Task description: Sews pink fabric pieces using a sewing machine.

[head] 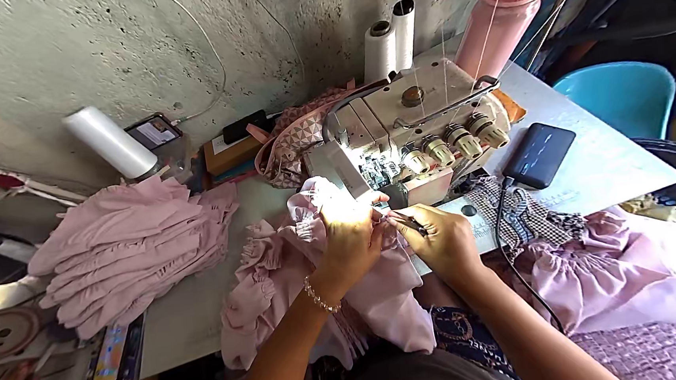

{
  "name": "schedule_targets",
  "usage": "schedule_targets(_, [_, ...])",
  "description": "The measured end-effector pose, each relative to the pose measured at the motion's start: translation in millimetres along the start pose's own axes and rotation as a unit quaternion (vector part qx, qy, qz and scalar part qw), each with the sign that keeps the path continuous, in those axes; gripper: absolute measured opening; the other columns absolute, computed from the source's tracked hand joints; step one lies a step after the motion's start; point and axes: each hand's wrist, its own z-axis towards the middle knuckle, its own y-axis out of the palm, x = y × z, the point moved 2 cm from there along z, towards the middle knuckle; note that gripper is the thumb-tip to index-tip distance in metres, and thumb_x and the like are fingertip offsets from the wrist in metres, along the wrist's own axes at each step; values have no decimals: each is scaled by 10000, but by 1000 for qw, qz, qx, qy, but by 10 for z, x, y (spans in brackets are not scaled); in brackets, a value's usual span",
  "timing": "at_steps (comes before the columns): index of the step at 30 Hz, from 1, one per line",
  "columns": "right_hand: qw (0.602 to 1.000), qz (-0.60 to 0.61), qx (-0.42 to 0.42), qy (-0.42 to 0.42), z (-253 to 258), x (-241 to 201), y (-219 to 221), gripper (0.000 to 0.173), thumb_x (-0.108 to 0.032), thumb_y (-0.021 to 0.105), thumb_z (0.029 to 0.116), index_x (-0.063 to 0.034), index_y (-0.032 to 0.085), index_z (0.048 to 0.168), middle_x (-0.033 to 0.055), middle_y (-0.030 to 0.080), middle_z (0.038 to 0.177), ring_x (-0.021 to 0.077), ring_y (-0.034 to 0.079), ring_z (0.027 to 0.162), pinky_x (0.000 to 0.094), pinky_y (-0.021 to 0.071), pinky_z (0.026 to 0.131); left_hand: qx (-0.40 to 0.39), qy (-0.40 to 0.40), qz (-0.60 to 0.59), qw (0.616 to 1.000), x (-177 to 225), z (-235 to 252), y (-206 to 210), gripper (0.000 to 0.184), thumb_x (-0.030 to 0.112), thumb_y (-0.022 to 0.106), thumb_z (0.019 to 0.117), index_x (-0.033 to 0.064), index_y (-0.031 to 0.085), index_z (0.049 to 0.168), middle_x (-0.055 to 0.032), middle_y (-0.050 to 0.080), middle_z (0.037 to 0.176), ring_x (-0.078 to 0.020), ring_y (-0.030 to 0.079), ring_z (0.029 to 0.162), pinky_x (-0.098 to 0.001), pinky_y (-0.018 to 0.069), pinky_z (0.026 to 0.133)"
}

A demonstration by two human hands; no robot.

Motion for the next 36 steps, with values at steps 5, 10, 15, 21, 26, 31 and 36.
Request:
schedule_targets(5, [999,26,25,16,-49,-9,78,229,-190,598,949,-25,751,989,105,744,859,179,698,721,346,541,622,-8,-12,27,1000,-63,-9,-11,255,269,638,942,84,765,1061,-68,755,983,-278,695,1018,-679,341,983])
schedule_targets(10, [980,178,-3,92,-55,10,65,206,-192,603,976,-20,716,983,-11,683,825,-82,570,717,84,462,675,-68,-14,-18,997,-157,-6,-106,281,306,596,984,78,759,972,-88,729,948,-288,652,1059,-666,284,1028])
schedule_targets(15, [966,229,-41,112,-9,-9,42,220,-263,653,976,-63,738,1013,-63,702,853,-109,565,678,74,466,618,-75,-25,-61,995,-98,8,-157,203,223,589,967,78,731,960,-50,697,871,-201,647,933,-573,321,976])
schedule_targets(21, [944,285,-38,160,-1,-1,-6,90,-143,647,947,-78,708,934,-105,662,776,-98,569,648,82,472,602,-132,-80,-87,984,27,-48,-201,407,325,449,1069,21,707,988,-96,670,893,-236,633,991,-611,288,1041])
schedule_targets(26, [953,248,-41,170,-21,-21,-15,108,-173,622,946,-94,692,920,-121,610,726,-111,521,606,74,430,564,-2,-88,13,996,167,-132,-113,324,258,493,1019,56,718,904,-60,649,748,-218,630,788,-535,354,926])
schedule_targets(31, [986,83,1,147,8,103,170,212,-264,615,913,-69,693,878,-29,617,706,8,539,627,217,434,592,90,-92,105,986,73,-72,196,293,226,505,984,83,736,877,-69,697,800,-276,685,855,-555,424,851])
schedule_targets(36, [977,129,2,169,57,147,249,159,-242,648,889,-117,590,810,-98,536,672,-59,478,594,143,387,566,98,-119,98,983,19,-47,264,322,249,490,987,64,718,854,-103,686,826,-329,672,923,-580,433,877])
